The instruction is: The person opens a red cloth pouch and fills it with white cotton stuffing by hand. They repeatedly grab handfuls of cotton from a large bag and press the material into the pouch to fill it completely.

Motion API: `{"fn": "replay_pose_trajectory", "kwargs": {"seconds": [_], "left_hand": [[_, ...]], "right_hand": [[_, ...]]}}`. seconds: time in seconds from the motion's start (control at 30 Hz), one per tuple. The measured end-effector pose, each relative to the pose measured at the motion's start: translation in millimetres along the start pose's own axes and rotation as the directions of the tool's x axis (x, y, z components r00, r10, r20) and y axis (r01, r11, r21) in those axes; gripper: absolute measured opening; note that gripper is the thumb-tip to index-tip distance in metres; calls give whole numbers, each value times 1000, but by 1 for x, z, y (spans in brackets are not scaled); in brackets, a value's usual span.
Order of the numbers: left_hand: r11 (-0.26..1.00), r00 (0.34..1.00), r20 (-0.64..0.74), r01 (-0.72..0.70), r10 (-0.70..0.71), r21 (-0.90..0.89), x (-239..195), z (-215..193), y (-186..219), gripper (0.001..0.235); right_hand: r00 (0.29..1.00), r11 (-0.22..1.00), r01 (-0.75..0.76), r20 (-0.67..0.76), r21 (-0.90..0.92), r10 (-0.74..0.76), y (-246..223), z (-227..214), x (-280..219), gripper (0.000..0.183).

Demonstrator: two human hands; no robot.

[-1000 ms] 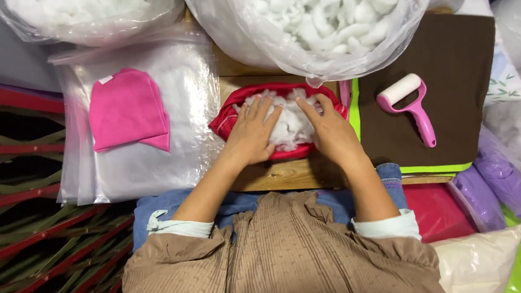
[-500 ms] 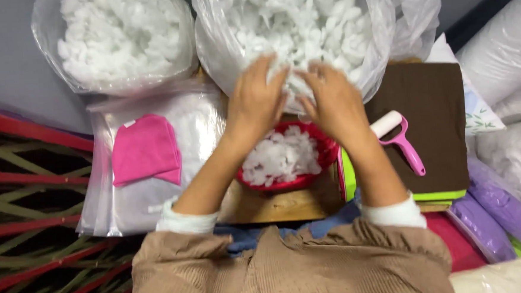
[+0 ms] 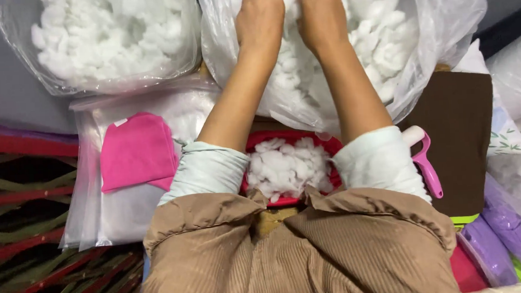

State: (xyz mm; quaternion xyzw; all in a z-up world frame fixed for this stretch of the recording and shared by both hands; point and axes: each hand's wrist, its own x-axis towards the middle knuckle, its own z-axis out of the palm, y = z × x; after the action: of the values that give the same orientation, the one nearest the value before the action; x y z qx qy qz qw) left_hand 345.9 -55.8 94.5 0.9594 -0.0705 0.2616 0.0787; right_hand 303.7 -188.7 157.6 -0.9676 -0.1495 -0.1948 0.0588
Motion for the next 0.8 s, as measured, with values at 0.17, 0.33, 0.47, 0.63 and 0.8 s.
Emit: {"fn": "replay_pose_trajectory", "kwargs": {"seconds": [0.17, 0.33, 0.47, 0.63, 0.8], "left_hand": [[944, 992, -69, -118, 102, -307, -37, -124, 10, 36], [822, 941, -236, -329, 243, -464, -69, -215, 22, 14], [791, 948, -117, -311, 295, -527, -95, -213, 28, 17], [587, 897, 442, 365, -13, -723, -98, -246, 42, 79], [809, 991, 69, -54, 116, -586, -98, -239, 45, 9]], "right_hand": [[966, 990, 142, -219, -2, -139, -2, -94, -60, 39], [964, 987, 139, -241, 76, -117, -5, -164, -113, 33], [992, 977, -51, -103, 205, 74, 9, -158, -144, 27], [941, 903, -337, 79, 266, 328, 3, -174, -163, 28], [963, 961, -241, -86, 136, 254, 4, -183, -162, 12]]}}
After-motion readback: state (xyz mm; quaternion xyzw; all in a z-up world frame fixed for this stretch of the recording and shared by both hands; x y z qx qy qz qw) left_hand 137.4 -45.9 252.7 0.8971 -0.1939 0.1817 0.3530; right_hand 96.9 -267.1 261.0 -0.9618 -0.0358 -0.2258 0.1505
